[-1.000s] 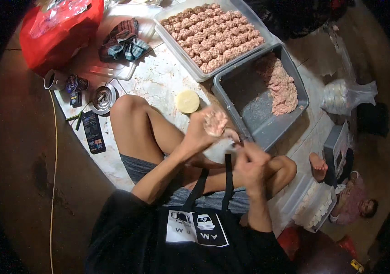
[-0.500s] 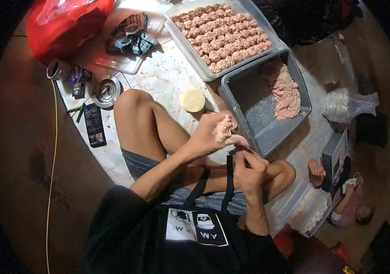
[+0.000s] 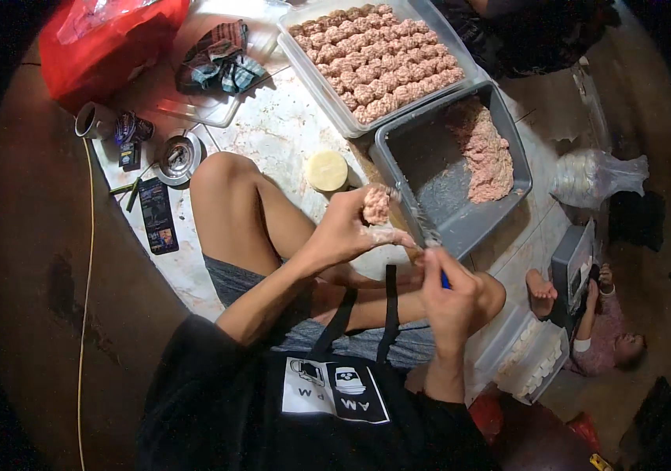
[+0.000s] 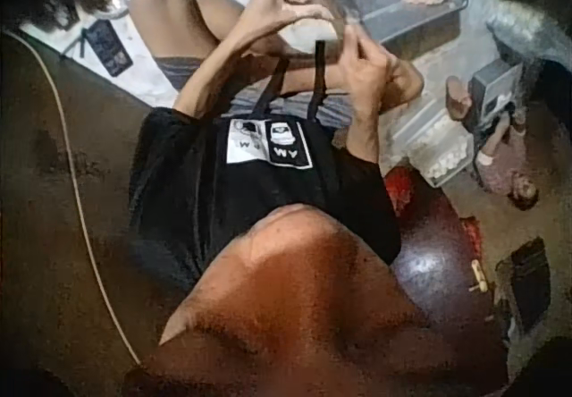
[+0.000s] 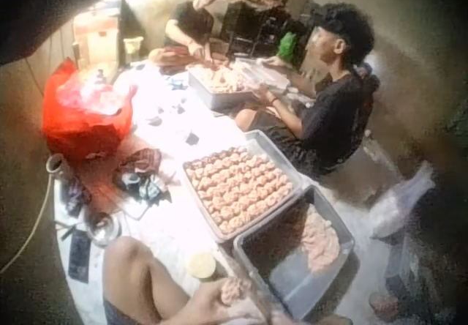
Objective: The person prepares food by using a fork to scoop meat paste from a container onto small pieces of dough, weighing each portion on a digital scale, and then rolling the dough around the meat into balls and placing them into a storage tray. Once the tray is full, the person places a lid on it.
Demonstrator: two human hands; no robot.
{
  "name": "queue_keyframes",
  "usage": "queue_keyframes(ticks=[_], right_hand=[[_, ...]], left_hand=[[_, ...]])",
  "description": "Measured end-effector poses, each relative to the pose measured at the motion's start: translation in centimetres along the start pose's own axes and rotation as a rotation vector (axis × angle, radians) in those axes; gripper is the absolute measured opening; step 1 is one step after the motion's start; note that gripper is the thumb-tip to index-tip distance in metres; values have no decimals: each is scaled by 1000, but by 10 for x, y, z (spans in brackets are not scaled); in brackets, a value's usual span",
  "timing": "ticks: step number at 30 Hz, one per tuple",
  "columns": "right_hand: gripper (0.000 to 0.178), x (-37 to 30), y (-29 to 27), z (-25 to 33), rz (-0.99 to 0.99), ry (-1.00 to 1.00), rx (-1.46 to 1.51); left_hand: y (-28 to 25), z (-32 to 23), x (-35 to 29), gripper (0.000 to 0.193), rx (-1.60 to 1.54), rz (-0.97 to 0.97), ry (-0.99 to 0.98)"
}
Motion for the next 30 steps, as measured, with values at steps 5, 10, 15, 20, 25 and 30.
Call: queue_keyframes(ticks=[5, 10, 15, 20, 25, 30], right_hand=[[6, -14, 20, 12, 115, -222, -131], [9, 16, -41, 24, -3, -72, -267], [12, 22, -26, 41, 70, -305, -201], [17, 30, -8, 36, 198, -290, -430], [15, 41, -41, 33, 122, -281, -406], [15, 29, -23, 44, 271, -314, -467]], left_hand=[[15, 2, 0, 52, -100, -33, 123], [-1, 15, 5, 48, -231, -113, 119], [0, 22, 10, 29, -109, -12, 20], [-5, 29, 16, 22, 383, -21, 225], [-3, 11, 8, 31, 220, 38, 220], [2, 6, 15, 27, 3, 106, 249]])
Point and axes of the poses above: each hand's wrist, its own x-axis towards the middle knuckle, its own y-axis out of the palm, z = x × y, the point moved 1 cm from there along x, towards the middle knuckle, and after that the axes turned 15 degrees about -x, right-handed, at the moved point
